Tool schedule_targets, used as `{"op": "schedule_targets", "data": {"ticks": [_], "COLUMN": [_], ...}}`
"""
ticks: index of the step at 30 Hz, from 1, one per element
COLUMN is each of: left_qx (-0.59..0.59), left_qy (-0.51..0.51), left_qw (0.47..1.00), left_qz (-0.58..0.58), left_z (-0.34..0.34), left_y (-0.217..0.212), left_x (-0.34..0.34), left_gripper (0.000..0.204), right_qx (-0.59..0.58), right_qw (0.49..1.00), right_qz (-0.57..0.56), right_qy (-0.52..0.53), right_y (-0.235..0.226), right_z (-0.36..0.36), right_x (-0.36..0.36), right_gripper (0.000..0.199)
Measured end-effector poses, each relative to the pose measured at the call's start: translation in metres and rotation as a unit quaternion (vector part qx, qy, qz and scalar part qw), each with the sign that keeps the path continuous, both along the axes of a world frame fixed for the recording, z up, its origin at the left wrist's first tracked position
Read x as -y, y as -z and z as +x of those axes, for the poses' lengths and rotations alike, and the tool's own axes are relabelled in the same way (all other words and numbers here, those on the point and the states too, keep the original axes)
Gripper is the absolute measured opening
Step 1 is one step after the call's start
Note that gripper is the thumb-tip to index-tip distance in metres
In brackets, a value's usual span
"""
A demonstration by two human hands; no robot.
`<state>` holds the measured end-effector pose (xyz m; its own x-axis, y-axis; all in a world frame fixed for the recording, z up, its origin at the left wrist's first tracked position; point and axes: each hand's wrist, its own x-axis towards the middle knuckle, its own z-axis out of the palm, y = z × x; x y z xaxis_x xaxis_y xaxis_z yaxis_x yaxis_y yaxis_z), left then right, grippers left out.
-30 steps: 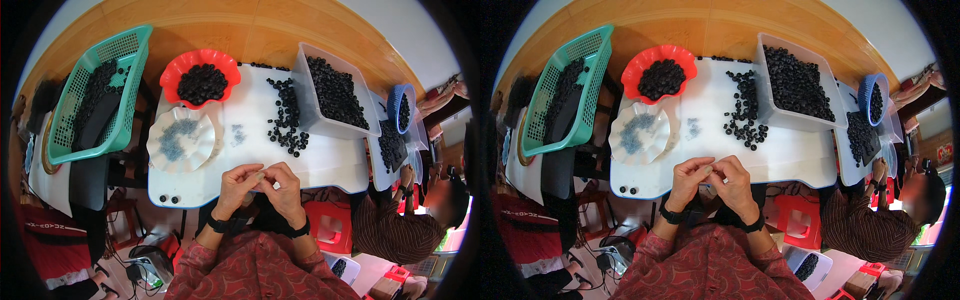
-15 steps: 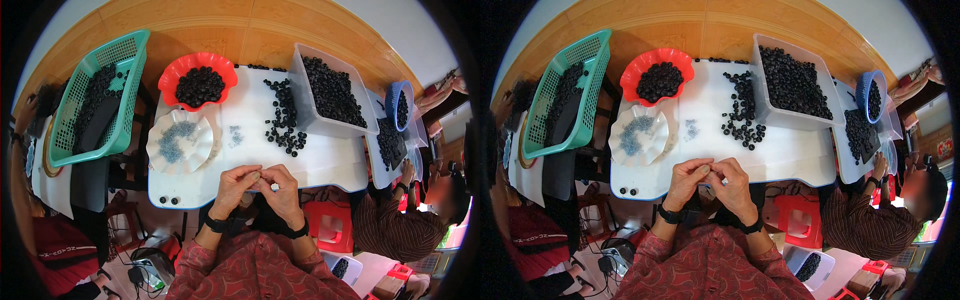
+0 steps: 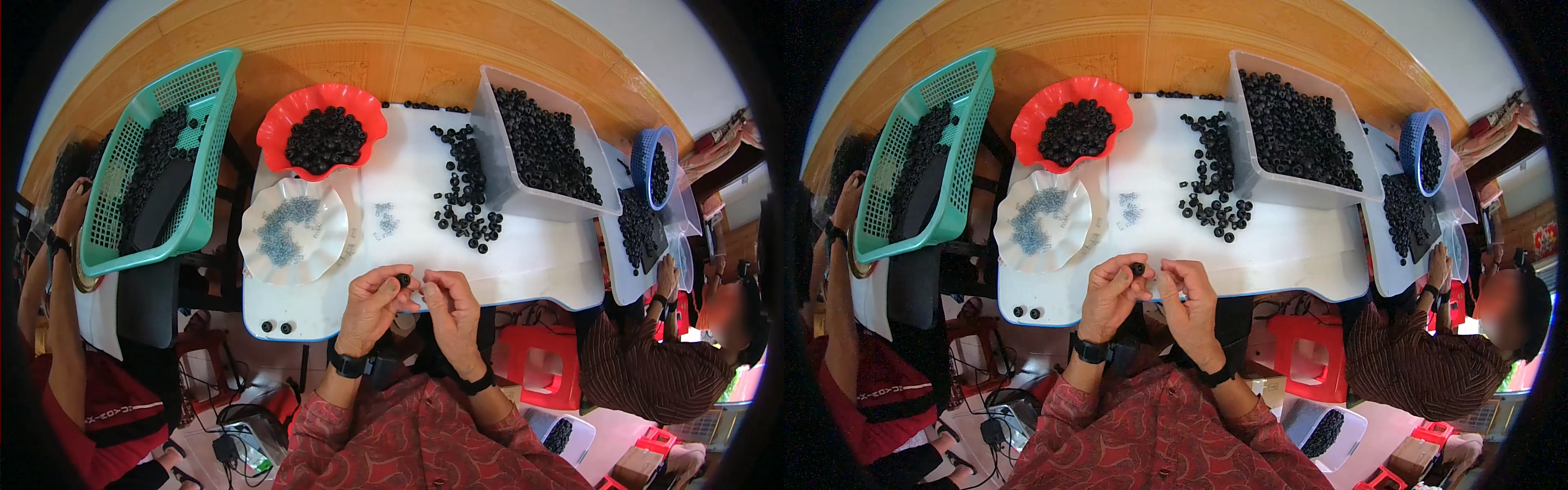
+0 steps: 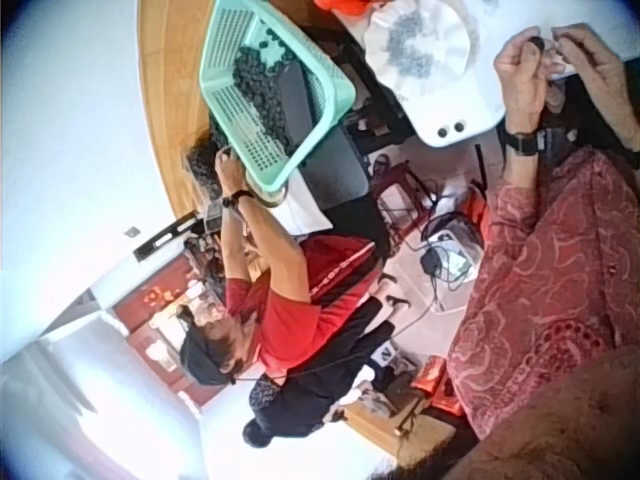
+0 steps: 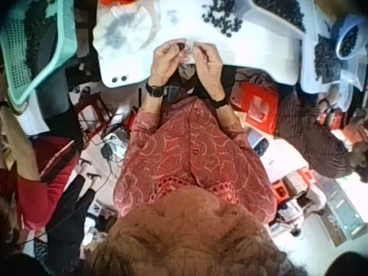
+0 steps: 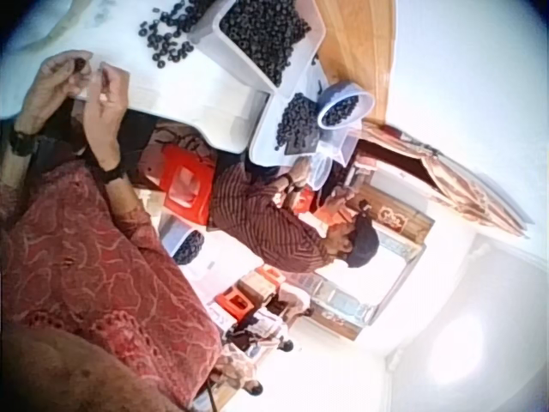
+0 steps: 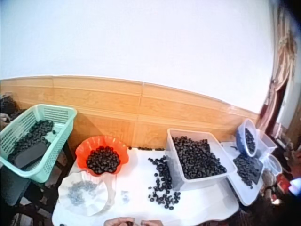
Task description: Assembling small black circular components by inserting tiny silver/blue metal pieces into them at a communal workbench.
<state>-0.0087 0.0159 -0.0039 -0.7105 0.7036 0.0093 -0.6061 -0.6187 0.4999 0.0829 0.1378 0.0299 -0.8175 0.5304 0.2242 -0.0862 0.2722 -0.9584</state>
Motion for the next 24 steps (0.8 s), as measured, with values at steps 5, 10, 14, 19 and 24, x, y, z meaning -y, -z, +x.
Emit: {"op": "schedule_targets", "data": {"ticks": [5,10,14,19,24], "left_qx": [0.009,-0.018,-0.021,-0.022,-0.001], "left_qy": [-0.015,-0.021,-0.044,-0.053,-0.055], "left_qw": [1.0,0.998,0.998,0.995,0.998], "left_qz": [-0.013,-0.06,-0.047,-0.079,-0.042], "left_z": [0.008,0.018,0.022,0.026,0.03], "left_y": [-0.01,-0.025,-0.03,-0.037,-0.043], "left_x": [0.004,0.004,0.001,0.0,0.0], "left_gripper": [0.026,0.025,0.033,0.035,0.031], "right_qx": [-0.023,0.027,0.033,-0.019,0.013], "right_qw": [0.997,0.997,0.998,0.998,0.997], "right_qz": [0.047,0.048,-0.02,-0.048,-0.043], "right_qy": [-0.054,-0.051,-0.058,-0.041,-0.056], "right_y": [-0.016,-0.021,-0.02,-0.022,-0.034], "right_z": [-0.009,-0.013,-0.015,-0.018,-0.015], "right_x": [0.021,0.035,0.035,0.04,0.038], "right_gripper": [0.053,0.056,0.049,0.044,0.04]}}
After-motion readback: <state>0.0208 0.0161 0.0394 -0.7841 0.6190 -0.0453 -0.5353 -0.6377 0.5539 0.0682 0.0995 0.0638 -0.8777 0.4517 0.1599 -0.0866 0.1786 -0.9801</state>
